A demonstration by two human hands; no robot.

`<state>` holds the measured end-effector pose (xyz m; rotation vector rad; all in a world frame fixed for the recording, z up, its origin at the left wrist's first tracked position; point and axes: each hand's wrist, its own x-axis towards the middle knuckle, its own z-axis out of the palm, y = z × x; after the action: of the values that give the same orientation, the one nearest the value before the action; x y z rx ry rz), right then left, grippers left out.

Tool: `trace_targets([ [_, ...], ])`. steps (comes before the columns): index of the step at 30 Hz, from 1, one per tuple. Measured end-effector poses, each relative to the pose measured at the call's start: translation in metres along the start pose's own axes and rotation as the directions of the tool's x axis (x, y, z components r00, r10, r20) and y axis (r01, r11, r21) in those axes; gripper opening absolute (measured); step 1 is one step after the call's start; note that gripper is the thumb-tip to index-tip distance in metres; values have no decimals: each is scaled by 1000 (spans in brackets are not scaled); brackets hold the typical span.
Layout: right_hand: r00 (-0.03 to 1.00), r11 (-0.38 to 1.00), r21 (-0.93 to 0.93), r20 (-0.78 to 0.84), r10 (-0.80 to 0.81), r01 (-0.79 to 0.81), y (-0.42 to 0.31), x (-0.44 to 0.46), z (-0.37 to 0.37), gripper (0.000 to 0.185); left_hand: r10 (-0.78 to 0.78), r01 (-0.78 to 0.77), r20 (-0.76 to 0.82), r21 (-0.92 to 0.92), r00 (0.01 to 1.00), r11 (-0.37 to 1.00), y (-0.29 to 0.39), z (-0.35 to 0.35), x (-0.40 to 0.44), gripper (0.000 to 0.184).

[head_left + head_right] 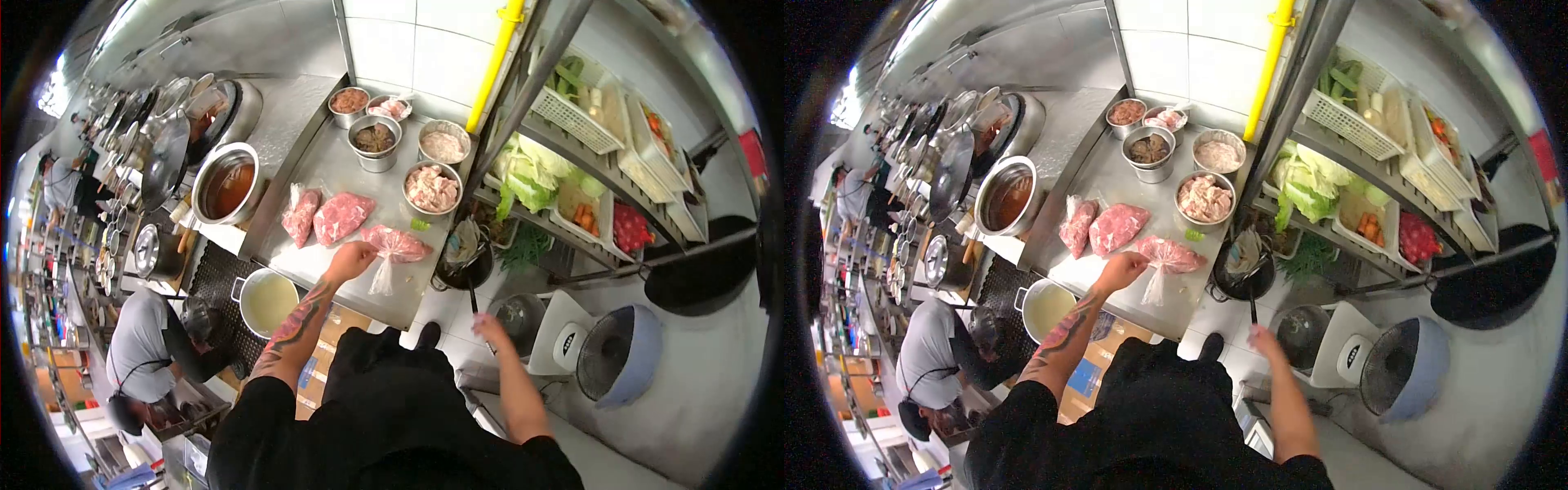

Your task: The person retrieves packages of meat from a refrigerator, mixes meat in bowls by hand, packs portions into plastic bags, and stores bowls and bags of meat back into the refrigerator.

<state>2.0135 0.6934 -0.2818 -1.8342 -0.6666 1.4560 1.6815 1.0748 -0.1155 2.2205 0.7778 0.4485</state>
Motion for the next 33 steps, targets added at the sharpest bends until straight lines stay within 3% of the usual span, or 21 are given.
trace_targets([
  [2, 996, 965, -247, -6, -88, 84, -96, 37, -26, 38, -91, 91, -10, 25, 996, 995, -7, -11, 42, 27],
  [3, 977, 926, -333, -52, -209, 180, -141, 41, -27, 36, -157, 158, -20, 42, 987, 987, -13, -20, 71, 29],
  [4, 987, 981, -137, -61, -147, 137, -167, 57, -29, 35, -197, 184, -201, -82, 960, 980, -11, -33, 100, 30],
  [5, 982, 962, -224, -66, -178, 160, -203, 60, -29, 35, -248, 181, -368, -207, 896, 961, -13, -46, 132, 31],
  [7, 976, 935, -312, -78, -202, 168, -242, 57, -12, 34, -480, 283, -474, -428, 738, 858, -55, -60, 200, 40],
  [9, 933, 919, -221, -81, -351, 327, -252, 52, 15, 34, -687, 426, -306, -600, 659, 677, -74, -73, 244, 42],
  [10, 952, 949, -150, -88, -293, 278, -262, 39, 35, 35, -692, 430, -287, -610, 663, 666, -79, -75, 256, 42],
  [12, 949, 953, -87, -104, -298, 289, -260, 9, 83, 33, -714, 599, -179, -430, 677, 676, -86, -73, 274, 35],
  [13, 954, 959, -41, -91, -285, 282, -260, -11, 108, 31, -719, 496, -169, -618, 674, 610, -86, -69, 278, 27],
  [14, 983, 983, 50, -58, -176, 179, -249, -23, 131, 32, -718, 494, -159, -626, 677, 604, -86, -71, 278, 27],
  [15, 983, 983, 5, -11, -185, 185, -237, -33, 152, 33, -711, 382, -146, -760, 688, 526, -81, -79, 276, 23],
  [16, 991, 994, 69, 93, -93, 87, -230, -42, 168, 32, -703, 260, -137, -866, 697, 427, -79, -86, 270, 21],
  [17, 983, 995, -20, 159, -93, 98, -233, -51, 178, 31, -702, 255, -139, -869, 698, 425, -83, -96, 260, 21],
  [19, 967, 985, -115, 234, -98, 128, -250, -62, 194, 30, -585, 142, -120, -913, 802, 382, -85, -128, 228, 19],
  [23, 951, 950, -197, 242, -190, 240, -326, -53, 214, 30, -489, -1, -222, -912, 844, 411, -37, -197, 108, 24],
  [25, 892, 912, -59, 243, -381, 405, -353, -36, 234, 34, -495, -59, -254, -925, 831, 376, -37, -203, 33, 23],
  [27, 817, 896, 122, 374, -439, 426, -383, -24, 263, 50, -571, -60, -272, -930, 774, 363, -16, -204, -58, 22],
  [30, 726, 941, 296, 608, -320, 167, -408, -46, 325, 56, -744, 17, -275, -933, 609, 360, 7, -168, -204, 19],
  [31, 617, 967, 251, 754, -225, 46, -396, -43, 347, 54, -770, 6, -289, -935, 569, 355, 6, -142, -256, 21],
  [32, 540, 979, 201, 821, -187, 32, -379, -50, 376, 54, -789, -2, -294, -937, 540, 348, 12, -118, -303, 23],
  [33, 487, 994, 84, 873, -36, -77, -361, -60, 402, 52, -843, -53, -310, -946, 439, 320, 32, -98, -347, 24],
])
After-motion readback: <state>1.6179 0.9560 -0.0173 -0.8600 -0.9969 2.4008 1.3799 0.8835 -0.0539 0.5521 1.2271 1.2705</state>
